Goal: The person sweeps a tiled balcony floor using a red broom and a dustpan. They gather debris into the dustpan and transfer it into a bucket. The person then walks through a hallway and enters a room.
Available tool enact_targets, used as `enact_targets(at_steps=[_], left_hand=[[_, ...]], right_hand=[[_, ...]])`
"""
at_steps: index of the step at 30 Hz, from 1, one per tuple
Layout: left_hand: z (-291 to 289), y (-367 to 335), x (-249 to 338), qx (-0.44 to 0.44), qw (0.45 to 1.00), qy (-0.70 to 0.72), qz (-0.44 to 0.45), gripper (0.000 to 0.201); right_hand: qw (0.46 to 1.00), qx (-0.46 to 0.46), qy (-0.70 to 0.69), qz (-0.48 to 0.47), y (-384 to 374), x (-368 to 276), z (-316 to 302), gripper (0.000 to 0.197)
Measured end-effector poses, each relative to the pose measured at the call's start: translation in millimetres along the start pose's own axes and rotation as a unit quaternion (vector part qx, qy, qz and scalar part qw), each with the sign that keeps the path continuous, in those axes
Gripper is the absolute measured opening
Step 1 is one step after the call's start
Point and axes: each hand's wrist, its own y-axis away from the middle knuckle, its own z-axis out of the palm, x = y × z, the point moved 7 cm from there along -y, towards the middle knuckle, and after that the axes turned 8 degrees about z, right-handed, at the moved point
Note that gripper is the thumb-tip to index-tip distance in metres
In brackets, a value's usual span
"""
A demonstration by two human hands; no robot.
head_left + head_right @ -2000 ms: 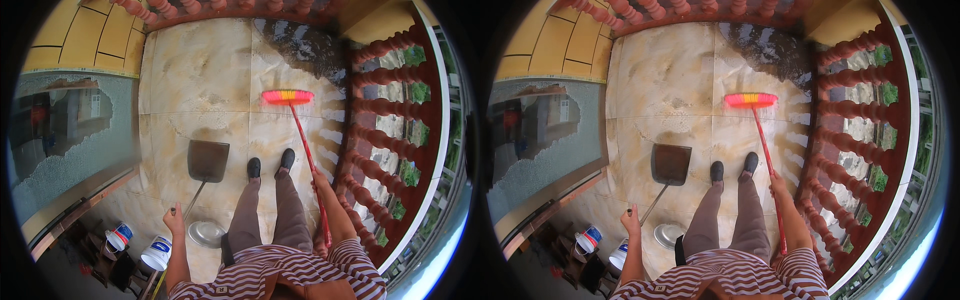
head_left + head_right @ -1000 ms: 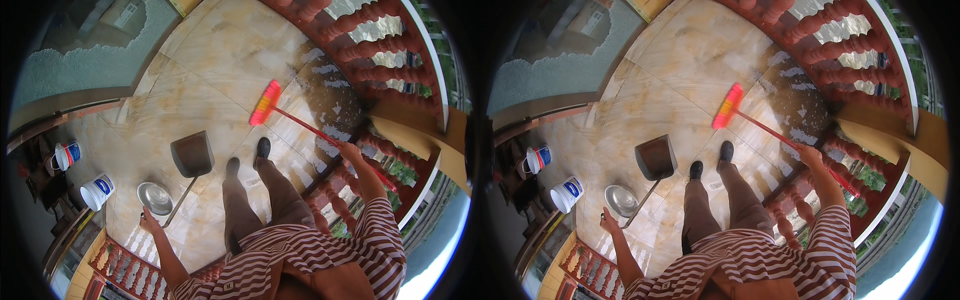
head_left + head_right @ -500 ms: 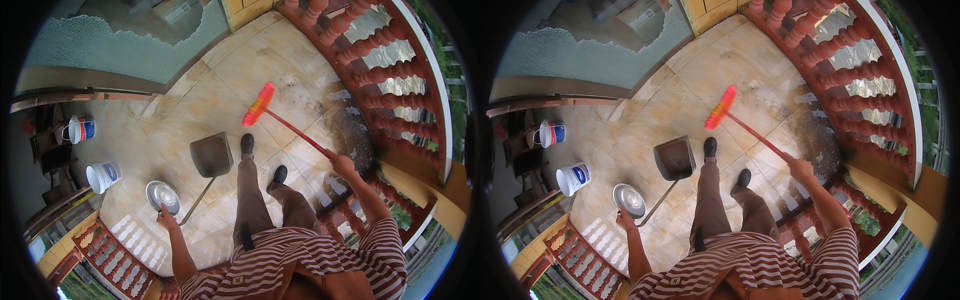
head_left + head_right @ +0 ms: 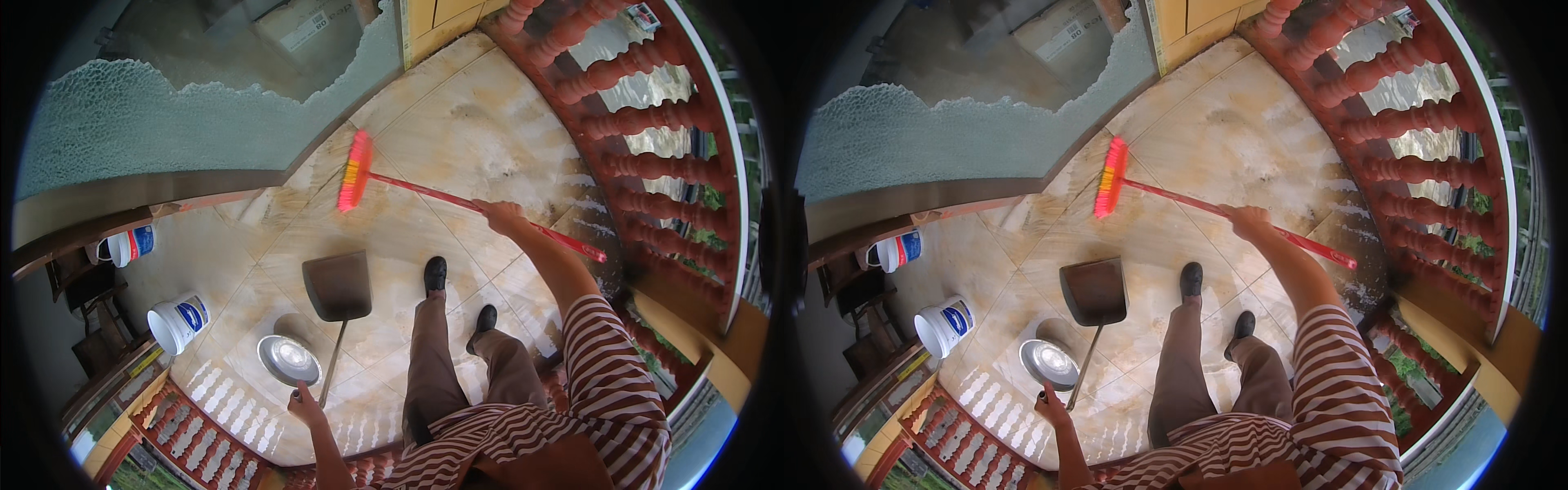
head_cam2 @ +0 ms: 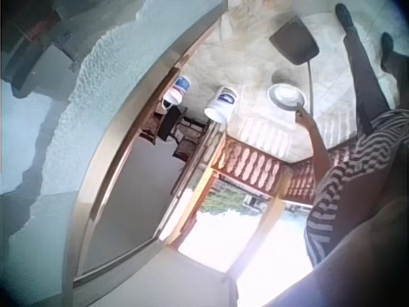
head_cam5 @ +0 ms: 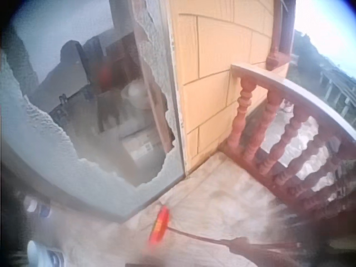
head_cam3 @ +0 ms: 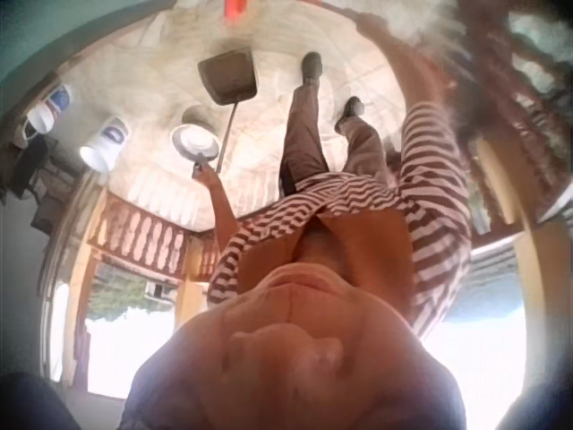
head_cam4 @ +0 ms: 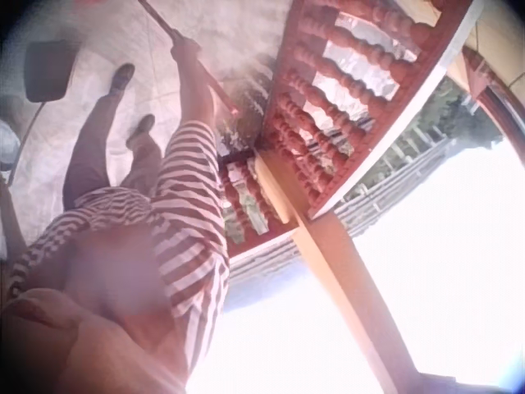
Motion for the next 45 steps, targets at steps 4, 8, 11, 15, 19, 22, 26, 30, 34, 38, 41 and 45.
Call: enact_targets(at_steps=[4,8,11,15,19,22,26,30,34,38,41,45], left_hand=[[6.7,-4.8,18.5,-0.007,0.999,-0.025,0.019,0.049],[26.4,-18.3,56.9,0.028,0.995,-0.038,0.093,0.055],[37.6,-27.2,54.9,0.021,0.997,-0.053,0.053,0.055],[45.6,-23.0,42.6,0.071,0.995,-0.018,0.074,0.055],[75.4,-5.7,107.5,0.037,0.993,-0.042,0.100,0.057],[89.1,1.0,115.5,0.016,0.998,-0.041,0.055,0.054],[100.9,7.0,156.7,0.019,0.995,-0.016,0.095,0.051],[113.2,21.6,229.3,-0.025,0.999,-0.020,0.023,0.049],[126.7,10.5,241.6,-0.029,0.997,0.017,0.067,0.050],[158.2,-6.4,284.2,-0.030,0.987,-0.022,0.158,0.052],[180.1,-9.7,326.7,-0.048,0.976,-0.047,0.207,0.054],[212.8,-23.9,367.2,-0.088,0.969,-0.090,0.212,0.052]], right_hand=[[0.984,-0.074,0.001,0.160,126.0,153.1,-0.6,0.041],[0.951,-0.095,0.049,0.290,249.1,283.3,-7.6,0.044],[0.914,-0.165,-0.013,0.370,275.1,318.5,-25.0,0.041],[0.960,-0.085,-0.016,0.267,261.6,285.7,-71.8,0.043],[0.986,-0.086,-0.011,0.140,133.5,184.1,-90.6,0.052],[0.999,-0.031,-0.028,0.007,-13.8,98.2,-107.3,0.053],[0.999,0.017,-0.028,0.013,-111.5,98.5,-146.5,0.047],[0.992,0.015,-0.041,0.114,-66.7,238.9,-130.9,0.039],[0.968,-0.072,-0.043,0.238,59.8,376.0,-122.2,0.041],[0.957,-0.063,0.033,0.280,127.3,438.8,-155.8,0.041],[0.969,-0.026,0.021,0.246,123.0,423.3,-196.2,0.041],[0.980,0.027,-0.054,0.191,25.7,349.2,-244.7,0.046]])
